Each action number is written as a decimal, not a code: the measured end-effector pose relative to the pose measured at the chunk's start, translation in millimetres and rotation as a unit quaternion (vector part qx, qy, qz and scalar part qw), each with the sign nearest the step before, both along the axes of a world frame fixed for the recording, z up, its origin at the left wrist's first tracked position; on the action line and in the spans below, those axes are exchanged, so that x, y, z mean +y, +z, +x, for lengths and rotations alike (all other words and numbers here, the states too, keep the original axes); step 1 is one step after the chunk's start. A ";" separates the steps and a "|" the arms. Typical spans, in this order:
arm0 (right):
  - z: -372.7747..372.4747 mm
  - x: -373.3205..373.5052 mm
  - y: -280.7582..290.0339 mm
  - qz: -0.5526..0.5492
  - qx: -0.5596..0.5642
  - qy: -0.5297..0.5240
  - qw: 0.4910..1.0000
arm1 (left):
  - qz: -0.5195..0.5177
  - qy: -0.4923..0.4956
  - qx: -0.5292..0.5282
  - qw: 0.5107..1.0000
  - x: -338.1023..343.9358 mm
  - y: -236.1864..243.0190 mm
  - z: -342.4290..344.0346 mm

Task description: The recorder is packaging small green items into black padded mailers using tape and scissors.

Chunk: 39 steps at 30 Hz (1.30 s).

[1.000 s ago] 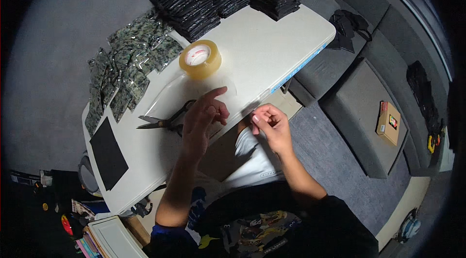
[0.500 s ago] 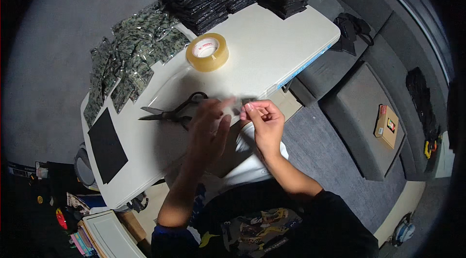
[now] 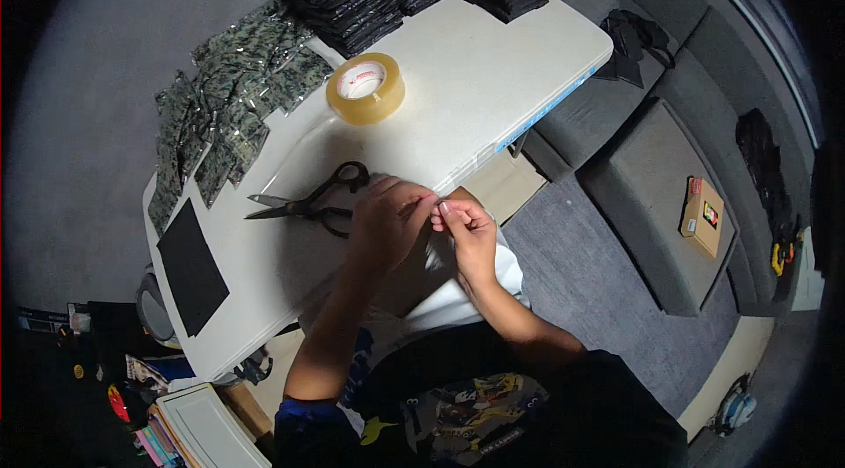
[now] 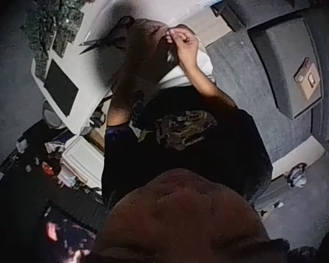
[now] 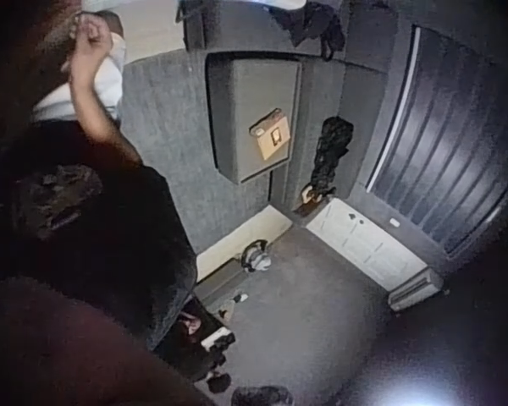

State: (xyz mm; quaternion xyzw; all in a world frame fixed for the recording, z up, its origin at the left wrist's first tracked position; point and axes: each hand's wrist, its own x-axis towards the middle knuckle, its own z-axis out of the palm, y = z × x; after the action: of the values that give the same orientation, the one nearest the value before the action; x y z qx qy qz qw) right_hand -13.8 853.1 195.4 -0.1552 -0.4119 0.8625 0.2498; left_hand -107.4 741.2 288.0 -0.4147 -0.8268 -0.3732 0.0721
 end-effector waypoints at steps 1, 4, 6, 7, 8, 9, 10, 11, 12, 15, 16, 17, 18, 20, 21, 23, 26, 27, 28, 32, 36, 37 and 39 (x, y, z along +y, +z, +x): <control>-1.3 2.9 -2.8 -0.010 -0.013 0.001 1.000 | -0.001 -0.001 0.000 1.000 2.6 -1.2 -0.9; -4.4 13.7 -11.1 -0.018 -0.025 -0.002 1.000 | 0.015 -0.017 0.031 0.999 19.3 3.6 4.4; -6.7 15.6 -13.1 -0.018 -0.020 -0.005 1.000 | -0.006 -0.005 0.062 0.998 25.4 6.3 4.0; -7.3 15.8 -14.0 -0.017 -0.016 -0.006 1.000 | -0.007 -0.006 0.063 0.998 26.4 6.0 3.9; -7.5 16.1 -15.4 -0.015 -0.012 -0.009 1.000 | -0.006 -0.006 0.070 0.998 27.4 5.4 4.0; -7.8 17.0 -17.3 -0.016 -0.012 -0.010 1.000 | -0.004 -0.005 0.078 0.997 28.2 5.2 4.3; -8.4 18.3 -19.1 -0.017 -0.015 -0.006 1.000 | -0.005 -0.006 0.077 0.997 28.4 5.5 4.7; -9.0 19.4 -19.1 -0.018 -0.018 -0.002 1.000 | -0.019 -0.014 0.087 0.996 28.0 6.0 4.9; -9.1 20.2 -19.2 -0.020 -0.018 -0.002 1.000 | -0.033 -0.021 0.097 0.994 27.7 6.0 5.0; -9.0 24.2 -20.5 -0.028 -0.035 0.013 0.999 | -0.036 -0.008 0.086 0.996 28.2 3.2 4.5; -9.3 26.0 -22.0 -0.030 -0.039 0.021 0.999 | -0.037 -0.009 0.084 0.996 28.7 2.6 5.5; -10.6 27.4 -22.7 -0.032 -0.039 0.031 0.998 | -0.040 -0.005 0.089 0.995 28.2 4.8 7.1; -11.8 29.3 -23.9 -0.033 -0.038 0.032 0.998 | -0.043 -0.002 0.094 0.995 28.0 6.5 8.0; -13.9 34.3 -24.4 -0.051 -0.046 0.071 0.995 | -0.047 0.000 0.093 0.995 27.7 7.9 6.9; -14.4 37.0 -23.5 -0.051 -0.047 0.072 0.995 | -0.051 0.000 0.092 0.994 27.5 8.1 6.3; -14.6 43.0 -20.7 -0.022 -0.083 0.093 0.992 | -0.063 0.003 0.081 0.995 27.5 6.7 6.4; -16.4 50.8 -16.3 0.001 -0.087 0.109 0.990 | -0.065 0.011 0.081 0.995 30.2 6.2 5.7; -16.7 52.2 -18.6 0.001 -0.087 0.108 0.990 | -0.054 0.017 0.093 0.994 31.2 6.5 5.8; -17.5 52.9 -22.3 0.008 -0.081 0.114 0.990 | -0.054 0.016 0.093 0.994 31.2 6.0 5.7; -16.7 53.9 -21.4 0.038 -0.095 0.119 0.988 | -0.056 0.013 0.098 0.994 30.5 2.2 4.4; -18.1 55.7 -21.4 0.047 -0.106 0.117 0.986 | -0.052 0.007 0.094 0.994 30.9 3.2 4.3; -19.2 56.0 -21.4 0.061 -0.117 0.117 0.984 | -0.052 0.008 0.094 0.994 30.5 4.4 4.6; -19.2 57.4 -27.1 0.074 -0.129 0.115 0.982 | -0.060 0.018 0.097 0.993 31.1 6.3 5.2</control>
State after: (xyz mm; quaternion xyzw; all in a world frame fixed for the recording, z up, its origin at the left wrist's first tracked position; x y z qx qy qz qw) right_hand -33.1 910.5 168.2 -0.1982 -0.5186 0.8252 0.1043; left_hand -102.2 772.3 294.3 -0.4379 -0.8440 -0.2795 0.1335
